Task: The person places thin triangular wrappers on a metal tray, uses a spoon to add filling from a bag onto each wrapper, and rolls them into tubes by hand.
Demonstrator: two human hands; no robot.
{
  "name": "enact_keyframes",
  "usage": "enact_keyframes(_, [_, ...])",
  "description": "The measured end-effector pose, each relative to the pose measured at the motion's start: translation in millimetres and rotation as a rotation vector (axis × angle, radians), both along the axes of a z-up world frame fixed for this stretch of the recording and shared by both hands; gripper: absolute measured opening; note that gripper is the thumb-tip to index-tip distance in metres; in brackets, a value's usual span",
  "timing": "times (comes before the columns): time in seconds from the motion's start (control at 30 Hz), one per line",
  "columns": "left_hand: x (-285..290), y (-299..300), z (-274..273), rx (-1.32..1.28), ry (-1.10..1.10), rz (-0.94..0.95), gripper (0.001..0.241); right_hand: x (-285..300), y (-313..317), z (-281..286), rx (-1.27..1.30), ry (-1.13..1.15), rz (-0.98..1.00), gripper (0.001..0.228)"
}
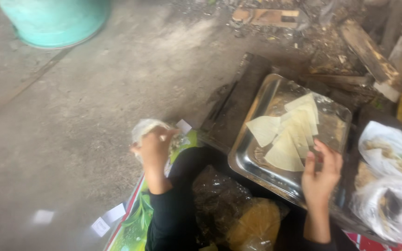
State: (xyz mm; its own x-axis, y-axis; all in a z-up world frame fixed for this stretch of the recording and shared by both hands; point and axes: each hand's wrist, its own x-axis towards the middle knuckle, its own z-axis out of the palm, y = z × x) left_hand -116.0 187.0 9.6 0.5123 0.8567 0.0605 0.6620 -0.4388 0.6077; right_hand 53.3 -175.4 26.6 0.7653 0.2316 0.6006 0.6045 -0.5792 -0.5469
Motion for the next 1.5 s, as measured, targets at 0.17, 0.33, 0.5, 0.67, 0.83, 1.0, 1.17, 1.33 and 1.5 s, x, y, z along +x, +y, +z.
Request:
enact_keyframes(0.17, [-48,64,-43,-0.185,0.16,0.159,0.028,-5,-14,-8,0.056,-0.004,0.015,0.029])
enact_keyframes(0.33, [-36,60,-52,-0.02,-0.187,-0.004,0.026,-14,-66,-6,0.135,-0.022,-0.073,0.028])
enact_keyframes(0.5, [28,-20,14,0.117,-0.414,-0.389,0.021,-19,-165,5,0.119,-0.05,-0.413,0.013])
enact_keyframes(0.67, [69,-126,37,0.065,-0.524,-0.989,0.02,-35,-234,-22,-0.024,0.134,-0.59,0.022])
enact_keyframes(0.83, [86,-198,14,0.224,-0.391,-1.129,0.027,-43,-219,-23,-0.051,0.354,-0.578,0.034])
enact_keyframes(1.0, [99,-200,-8,0.261,-0.298,-1.111,0.032,-47,-196,-5,-0.219,0.535,-0.757,0.03])
enact_keyframes(1.17, [103,-196,-20,0.322,-0.191,-1.053,0.029,-43,-188,-5,-0.178,0.62,-0.758,0.025])
enact_keyframes(1.33, [115,-194,-34,0.387,-0.22,-1.025,0.025,-37,-190,-3,-0.045,0.42,-0.846,0.023])
enact_keyframes(1.5, [114,-191,-49,0.448,-0.181,-0.994,0.042,-41,-184,0,0.121,0.134,-0.973,0.014])
